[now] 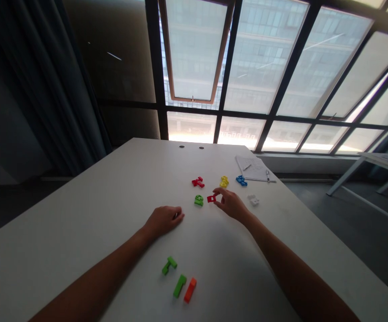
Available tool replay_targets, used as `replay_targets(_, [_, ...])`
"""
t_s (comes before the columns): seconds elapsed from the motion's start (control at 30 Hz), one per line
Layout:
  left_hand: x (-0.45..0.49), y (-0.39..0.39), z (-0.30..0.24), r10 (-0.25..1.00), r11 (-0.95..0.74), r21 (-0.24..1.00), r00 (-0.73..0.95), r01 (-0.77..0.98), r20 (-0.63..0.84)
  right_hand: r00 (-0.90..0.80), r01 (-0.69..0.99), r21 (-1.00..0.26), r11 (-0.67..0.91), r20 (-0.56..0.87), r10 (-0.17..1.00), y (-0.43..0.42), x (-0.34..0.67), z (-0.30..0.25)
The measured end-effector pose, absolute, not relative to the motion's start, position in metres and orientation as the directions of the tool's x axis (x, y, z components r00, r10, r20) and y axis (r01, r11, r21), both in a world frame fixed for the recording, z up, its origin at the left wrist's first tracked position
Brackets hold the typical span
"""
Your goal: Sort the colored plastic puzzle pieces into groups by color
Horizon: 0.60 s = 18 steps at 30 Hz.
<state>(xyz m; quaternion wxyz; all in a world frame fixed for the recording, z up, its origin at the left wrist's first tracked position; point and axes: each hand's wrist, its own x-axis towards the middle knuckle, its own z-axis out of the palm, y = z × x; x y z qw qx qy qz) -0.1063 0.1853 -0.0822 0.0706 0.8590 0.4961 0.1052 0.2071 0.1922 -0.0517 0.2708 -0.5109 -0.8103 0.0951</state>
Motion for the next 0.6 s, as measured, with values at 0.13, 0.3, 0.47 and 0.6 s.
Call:
replay_targets(0.13, [-0.104,0.184,-0.081,0.868,-0.496,0.208,0.482,0.843,0.116,-0.243,0.824,-0.411,0.39,0.366,0.898,0.205,0.202,-0.051])
replay_targets(0.3, [-0.102,0.183,-0.079,0.873,-0.488,0.192,0.474,0.851,0.117,-0.162,0.892,-0.373,0.257,0.267,0.95,0.23,0.18,-0.047])
replay_targets(0.47, [-0.102,0.183,-0.079,0.876,-0.483,0.192,0.471,0.854,0.107,-0.107,0.938,-0.316,0.146,0.14,0.984,0.261,0.153,-0.047])
replay_targets(0.6, [-0.103,0.183,-0.079,0.88,-0.475,0.195,0.464,0.858,0.1,-0.071,0.958,-0.273,0.09,0.079,0.994,0.277,0.144,-0.052])
